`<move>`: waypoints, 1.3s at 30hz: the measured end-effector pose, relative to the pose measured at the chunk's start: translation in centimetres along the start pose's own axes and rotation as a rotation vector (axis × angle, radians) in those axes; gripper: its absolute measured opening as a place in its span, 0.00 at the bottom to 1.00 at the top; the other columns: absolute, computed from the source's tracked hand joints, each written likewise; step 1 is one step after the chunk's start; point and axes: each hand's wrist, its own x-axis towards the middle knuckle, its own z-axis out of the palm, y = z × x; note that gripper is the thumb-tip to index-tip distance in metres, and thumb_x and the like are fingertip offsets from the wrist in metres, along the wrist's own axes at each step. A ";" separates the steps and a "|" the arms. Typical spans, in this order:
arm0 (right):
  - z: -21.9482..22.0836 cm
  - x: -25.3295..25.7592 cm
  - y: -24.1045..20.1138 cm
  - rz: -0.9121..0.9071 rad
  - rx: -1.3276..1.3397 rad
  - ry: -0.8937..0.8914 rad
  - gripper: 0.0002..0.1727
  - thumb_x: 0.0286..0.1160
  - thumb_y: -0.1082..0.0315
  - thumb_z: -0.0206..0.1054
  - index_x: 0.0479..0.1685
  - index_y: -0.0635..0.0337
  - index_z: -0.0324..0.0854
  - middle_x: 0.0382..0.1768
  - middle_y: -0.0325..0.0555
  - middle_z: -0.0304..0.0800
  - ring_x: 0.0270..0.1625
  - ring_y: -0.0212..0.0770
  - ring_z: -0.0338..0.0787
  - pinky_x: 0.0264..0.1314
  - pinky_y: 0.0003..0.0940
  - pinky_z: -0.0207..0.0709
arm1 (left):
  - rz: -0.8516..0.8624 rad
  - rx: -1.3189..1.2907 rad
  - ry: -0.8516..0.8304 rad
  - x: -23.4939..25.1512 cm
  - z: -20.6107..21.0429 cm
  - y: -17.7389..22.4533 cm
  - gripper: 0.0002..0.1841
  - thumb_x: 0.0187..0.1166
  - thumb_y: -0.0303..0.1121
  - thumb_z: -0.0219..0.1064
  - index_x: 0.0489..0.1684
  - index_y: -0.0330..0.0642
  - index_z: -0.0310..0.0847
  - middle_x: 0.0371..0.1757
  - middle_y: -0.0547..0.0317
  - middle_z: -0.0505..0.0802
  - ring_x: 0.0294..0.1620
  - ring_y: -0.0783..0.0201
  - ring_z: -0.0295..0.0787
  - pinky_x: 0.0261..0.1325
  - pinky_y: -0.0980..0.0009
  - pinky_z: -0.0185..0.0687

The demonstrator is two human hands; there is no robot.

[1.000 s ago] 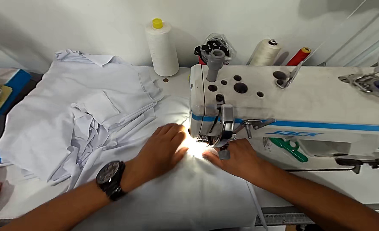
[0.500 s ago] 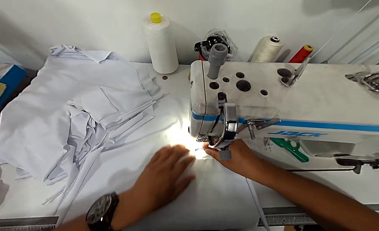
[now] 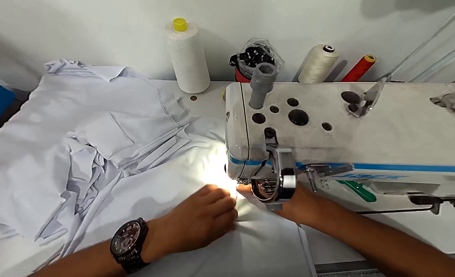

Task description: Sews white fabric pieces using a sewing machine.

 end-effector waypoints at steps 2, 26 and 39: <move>0.1 0.1 0.2 0.021 0.041 -0.056 0.10 0.76 0.69 0.66 0.44 0.49 0.94 0.37 0.39 0.95 0.46 0.39 0.95 0.49 0.40 0.88 | 0.069 -0.009 -0.012 -0.3 0.0 0.7 0.11 0.90 0.33 0.53 0.44 0.48 0.84 0.47 0.61 0.91 0.55 0.61 0.86 0.63 0.64 0.77; 1.6 -0.1 0.8 0.257 0.097 0.058 0.13 0.78 0.57 0.68 0.40 0.54 0.94 0.38 0.45 0.97 0.44 0.45 0.96 0.46 0.53 0.88 | -0.122 -0.073 -0.068 -0.9 -0.9 -1.4 0.47 0.67 0.76 0.60 0.71 0.43 0.80 0.75 0.54 0.84 0.81 0.55 0.74 0.87 0.47 0.61; 0.2 -0.6 -2.0 0.062 0.117 0.061 0.12 0.83 0.56 0.66 0.48 0.53 0.90 0.39 0.44 0.89 0.42 0.42 0.91 0.44 0.42 0.87 | -0.256 -0.015 -0.050 -2.1 -0.3 3.4 0.49 0.65 0.77 0.61 0.80 0.48 0.76 0.79 0.57 0.83 0.81 0.53 0.76 0.82 0.37 0.65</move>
